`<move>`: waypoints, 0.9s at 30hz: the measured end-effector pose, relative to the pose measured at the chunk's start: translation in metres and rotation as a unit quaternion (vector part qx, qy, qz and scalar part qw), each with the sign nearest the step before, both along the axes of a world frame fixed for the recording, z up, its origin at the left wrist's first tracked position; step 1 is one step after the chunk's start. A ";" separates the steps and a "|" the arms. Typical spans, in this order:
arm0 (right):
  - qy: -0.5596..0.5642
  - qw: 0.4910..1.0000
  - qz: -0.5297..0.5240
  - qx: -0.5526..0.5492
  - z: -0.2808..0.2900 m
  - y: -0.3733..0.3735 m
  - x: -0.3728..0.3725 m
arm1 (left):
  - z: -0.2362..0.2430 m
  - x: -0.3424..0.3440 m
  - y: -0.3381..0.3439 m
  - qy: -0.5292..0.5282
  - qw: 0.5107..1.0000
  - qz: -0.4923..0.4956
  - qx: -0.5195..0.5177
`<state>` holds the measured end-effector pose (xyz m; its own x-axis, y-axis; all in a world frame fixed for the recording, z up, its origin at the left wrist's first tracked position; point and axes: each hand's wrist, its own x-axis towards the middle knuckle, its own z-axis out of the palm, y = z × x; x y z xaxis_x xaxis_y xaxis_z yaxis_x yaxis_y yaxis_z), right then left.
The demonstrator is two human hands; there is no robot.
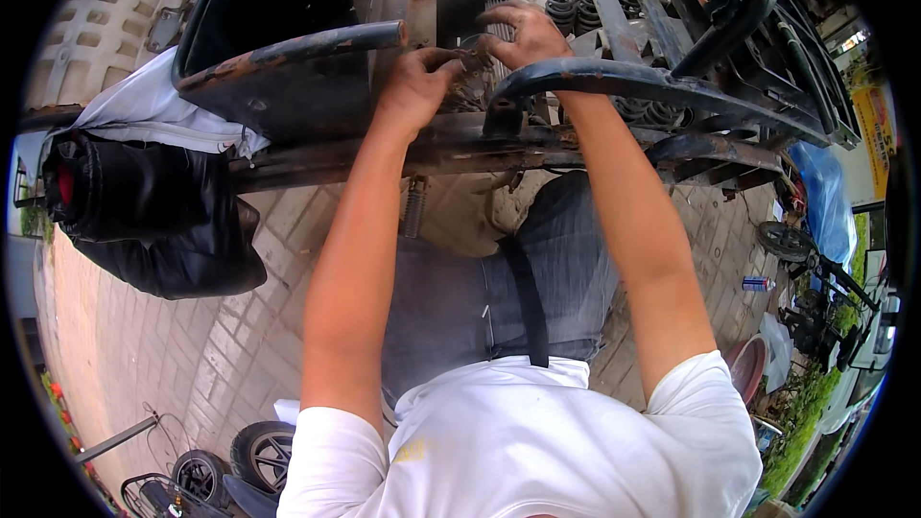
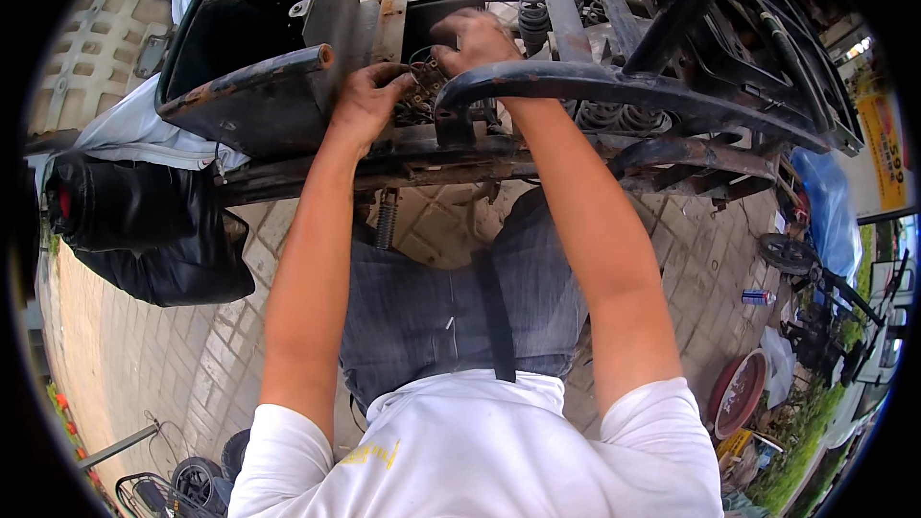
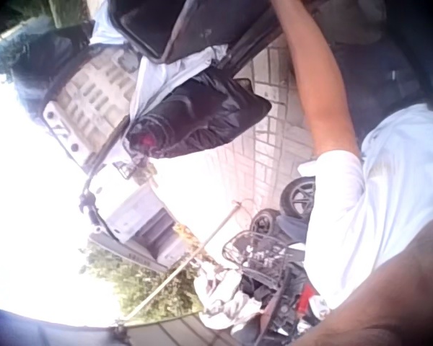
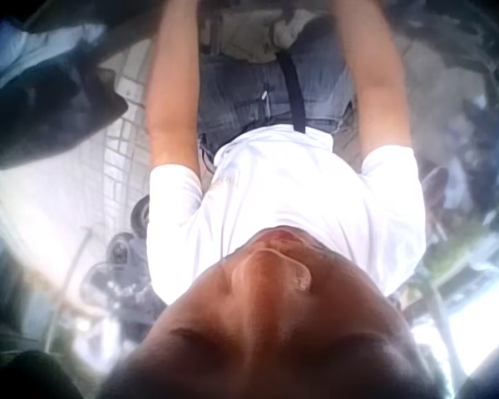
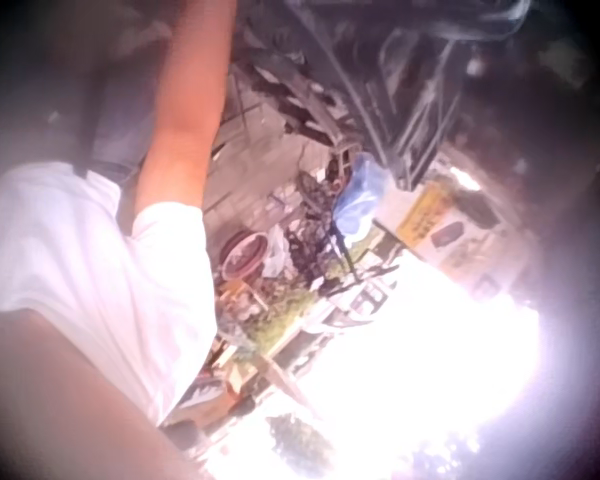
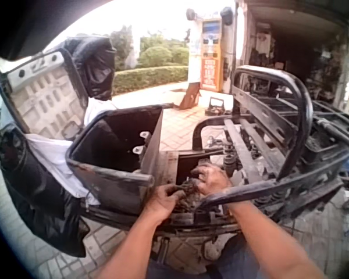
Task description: The person is sitting on the ground working on the wiring of a vehicle's undercarriage. They use a tool to strip the insulation from wires and then connect the exposed ends together by hand.
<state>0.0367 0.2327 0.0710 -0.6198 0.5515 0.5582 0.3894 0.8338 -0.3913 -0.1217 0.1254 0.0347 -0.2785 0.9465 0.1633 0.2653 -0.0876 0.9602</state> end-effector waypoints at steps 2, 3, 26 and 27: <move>-0.062 0.980 0.060 -0.178 0.000 0.004 0.002 | 0.002 -0.001 0.000 0.004 1.000 -0.004 -0.031; -0.084 0.980 0.070 -0.164 0.001 0.006 0.002 | 0.004 -0.001 0.000 0.068 0.997 0.000 -0.034; -0.086 0.958 0.002 -0.274 0.021 0.002 0.014 | -0.009 -0.008 0.025 0.284 0.958 -0.029 0.007; -0.085 0.958 0.007 -0.273 0.021 0.002 0.014 | -0.011 -0.013 0.025 0.277 0.960 -0.036 0.000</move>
